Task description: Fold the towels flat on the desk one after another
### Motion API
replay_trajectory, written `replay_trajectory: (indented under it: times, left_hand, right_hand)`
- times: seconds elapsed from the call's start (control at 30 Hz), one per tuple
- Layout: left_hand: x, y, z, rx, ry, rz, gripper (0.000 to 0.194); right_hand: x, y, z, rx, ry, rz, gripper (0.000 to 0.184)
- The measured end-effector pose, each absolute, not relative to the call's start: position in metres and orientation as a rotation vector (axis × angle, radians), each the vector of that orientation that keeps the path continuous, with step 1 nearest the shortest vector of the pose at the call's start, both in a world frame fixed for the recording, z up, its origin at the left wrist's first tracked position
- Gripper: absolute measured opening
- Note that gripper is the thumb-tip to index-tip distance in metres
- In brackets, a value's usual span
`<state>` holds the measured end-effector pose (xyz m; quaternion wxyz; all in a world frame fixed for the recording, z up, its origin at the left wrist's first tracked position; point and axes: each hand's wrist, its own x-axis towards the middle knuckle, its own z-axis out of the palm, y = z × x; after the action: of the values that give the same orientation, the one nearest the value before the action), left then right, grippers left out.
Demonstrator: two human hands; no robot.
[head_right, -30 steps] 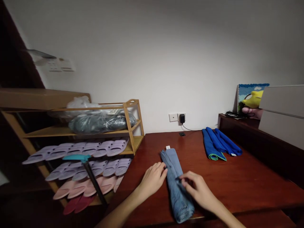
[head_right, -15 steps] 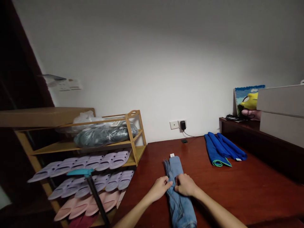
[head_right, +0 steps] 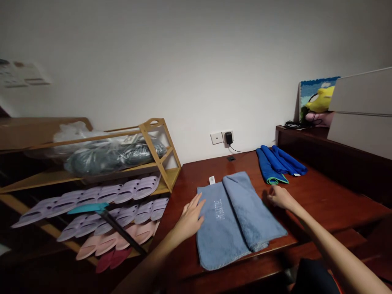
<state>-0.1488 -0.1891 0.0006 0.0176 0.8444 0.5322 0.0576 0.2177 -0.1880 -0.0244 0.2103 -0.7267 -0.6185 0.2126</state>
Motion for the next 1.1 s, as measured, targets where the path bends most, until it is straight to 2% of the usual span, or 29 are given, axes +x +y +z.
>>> replay_trajectory:
  times: [0.03, 0.1, 0.17, 0.27, 0.47, 0.67, 0.9, 1.0, 1.1]
  left_hand:
    - [-0.144, -0.186, -0.001, 2.622, 1.634, 0.192, 0.057]
    - [-0.135, -0.181, -0.009, 2.606, 1.647, 0.218, 0.062]
    - [-0.129, -0.178, -0.018, 2.585, 1.654, 0.159, 0.072]
    - [-0.135, -0.176, -0.029, 2.587, 1.661, 0.080, 0.074]
    - [-0.179, -0.174, -0.031, 2.614, 1.755, 0.072, 0.072]
    - [-0.216, -0.175, -0.026, 2.591, 1.755, 0.049, 0.068]
    - [-0.228, -0.178, -0.023, 2.594, 1.749, 0.033, 0.067]
    - [-0.228, -0.180, -0.020, 2.574, 1.753, 0.021, 0.067]
    - [-0.228, -0.182, -0.018, 2.564, 1.763, 0.030, 0.067]
  right_hand:
    - [0.217, -0.187, -0.025, -2.004, -1.796, 0.358, 0.027]
    - [0.207, -0.184, -0.031, -1.830, -1.978, 0.059, 0.042]
    - [0.193, -0.179, -0.040, -1.696, -2.183, 0.080, 0.054]
    - [0.188, -0.175, -0.053, -1.693, -2.352, 0.194, 0.062]
    - [0.233, -0.176, -0.063, -1.776, -2.356, 0.111, 0.067]
    - [0.263, -0.185, -0.065, -1.777, -2.353, 0.112, 0.065]
    - [0.243, -0.169, -0.049, -1.695, -2.235, -0.137, 0.059]
    - [0.222, -0.150, -0.049, -1.620, -2.168, -0.063, 0.060]
    - [0.215, -0.133, -0.060, -1.714, -2.181, -0.021, 0.070]
